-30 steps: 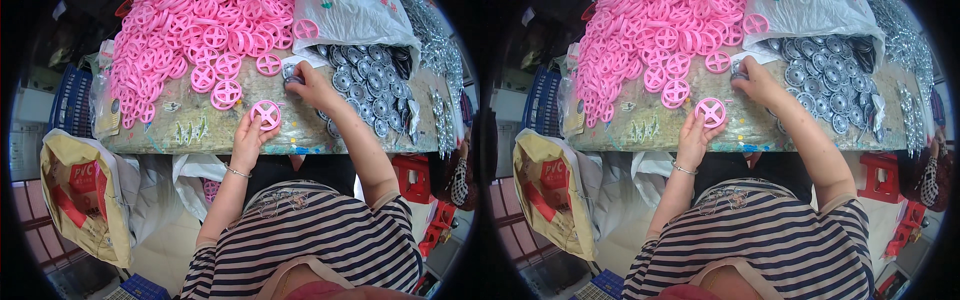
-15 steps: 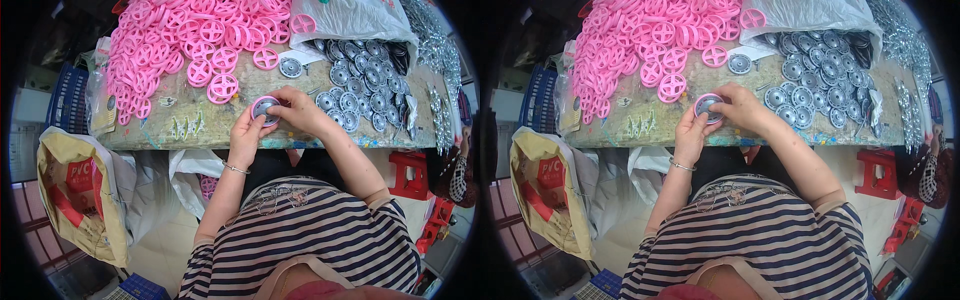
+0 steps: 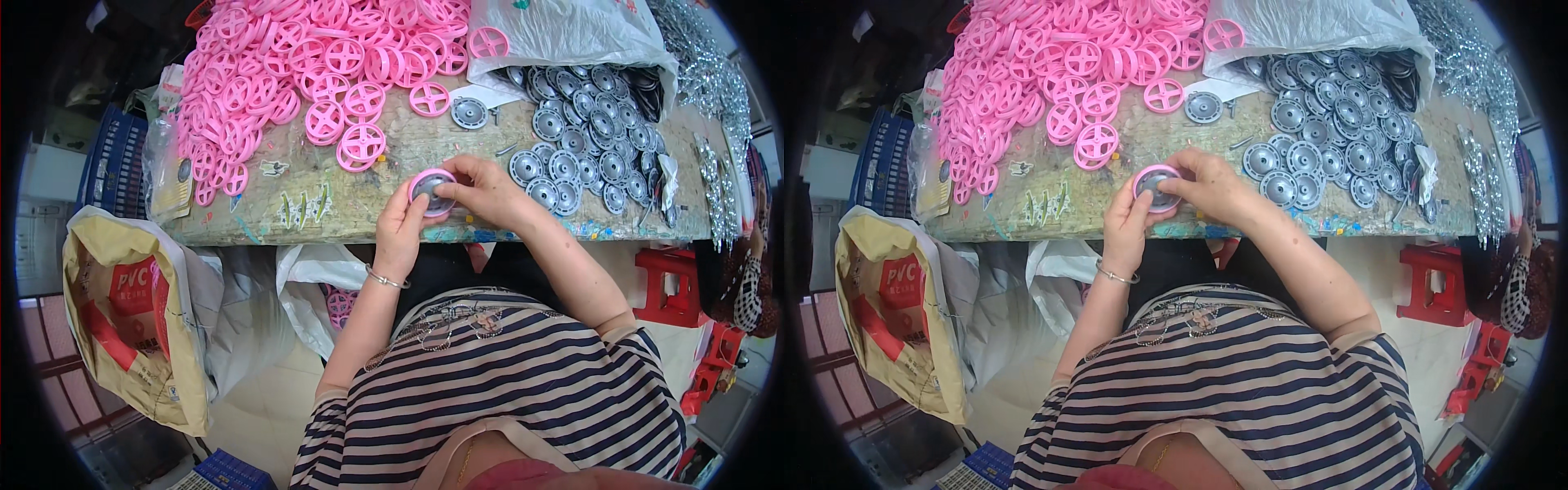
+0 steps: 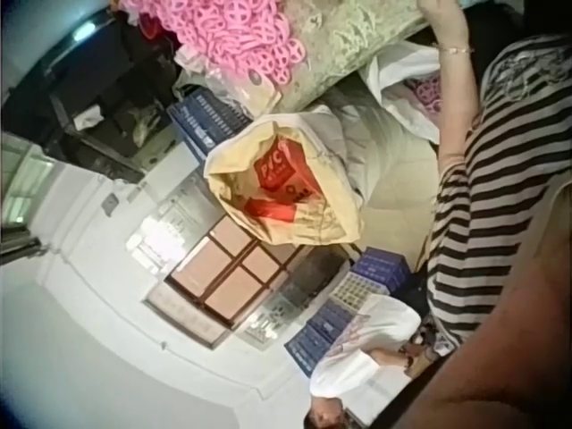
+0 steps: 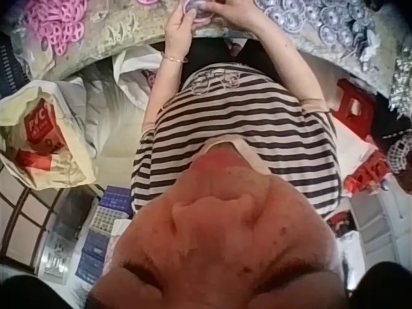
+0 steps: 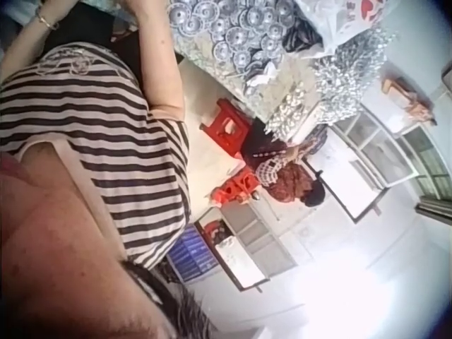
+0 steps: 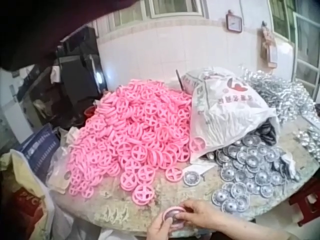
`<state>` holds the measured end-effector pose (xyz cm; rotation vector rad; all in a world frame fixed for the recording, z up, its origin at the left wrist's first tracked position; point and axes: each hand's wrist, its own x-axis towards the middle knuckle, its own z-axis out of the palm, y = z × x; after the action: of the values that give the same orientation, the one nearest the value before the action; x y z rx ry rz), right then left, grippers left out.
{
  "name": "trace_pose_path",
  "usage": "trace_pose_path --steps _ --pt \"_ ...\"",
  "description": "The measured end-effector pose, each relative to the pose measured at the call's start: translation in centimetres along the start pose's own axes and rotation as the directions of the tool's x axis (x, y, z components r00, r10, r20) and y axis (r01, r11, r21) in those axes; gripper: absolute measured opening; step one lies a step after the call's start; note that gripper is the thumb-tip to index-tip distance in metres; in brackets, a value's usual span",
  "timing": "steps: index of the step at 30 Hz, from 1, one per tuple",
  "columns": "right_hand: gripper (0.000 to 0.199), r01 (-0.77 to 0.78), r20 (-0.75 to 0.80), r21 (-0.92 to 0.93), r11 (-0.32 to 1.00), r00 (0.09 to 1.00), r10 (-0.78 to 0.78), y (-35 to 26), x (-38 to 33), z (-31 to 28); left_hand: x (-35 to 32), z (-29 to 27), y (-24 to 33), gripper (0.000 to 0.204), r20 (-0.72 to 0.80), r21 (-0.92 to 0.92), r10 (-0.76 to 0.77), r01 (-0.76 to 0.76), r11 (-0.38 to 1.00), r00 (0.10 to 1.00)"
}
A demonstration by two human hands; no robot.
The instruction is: Assembling small metal gears into pink plastic wheels at a workbench.
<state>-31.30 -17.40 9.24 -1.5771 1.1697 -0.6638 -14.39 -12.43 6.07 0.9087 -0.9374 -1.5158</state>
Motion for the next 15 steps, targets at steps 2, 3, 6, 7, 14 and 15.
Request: trace_pose_path --steps 2,3,6,7,14,15 --pt "0.024 -0.056 0.076 0.157 0.986 0.996 0.045 -0.4 -0.2 0.2 -1.9 -1.1 -0.1 0.031 -0.069 0.139 0.035 -0.025 0.990 0.997" --pt "0.027 -0.010 0.044 0.030 1.000 0.999 0.008 0.1 0.3 0.1 -3.2 -1.8 0.0 0.032 -0.134 0.273 0.075 -0.036 0.961 0.988" --pt "0.027 0.128 -0.092 -0.222 0.967 0.984 -0.151 0.1 2.6 -0.8 -8.3 -4.4 0.5 0.033 -0.436 0.396 0.173 0.016 0.918 0.883" --pt "0.025 0.230 -0.142 -0.239 0.943 0.953 -0.268 1.4 4.1 -1.0 -10.1 -6.6 0.0 0.034 -0.503 0.433 0.209 0.035 0.901 0.839" --pt "0.021 0.210 -0.232 -0.715 0.667 0.828 -0.510 3.0 10.5 -2.3 -17.1 -14.5 -1.4 0.036 -0.420 0.907 0.267 0.388 0.165 0.867" --pt "0.021 0.188 -0.217 -0.692 0.697 0.867 -0.449 3.4 11.0 -2.9 -16.6 -14.3 -1.3 0.036 -0.419 0.906 0.344 0.365 0.213 0.840"
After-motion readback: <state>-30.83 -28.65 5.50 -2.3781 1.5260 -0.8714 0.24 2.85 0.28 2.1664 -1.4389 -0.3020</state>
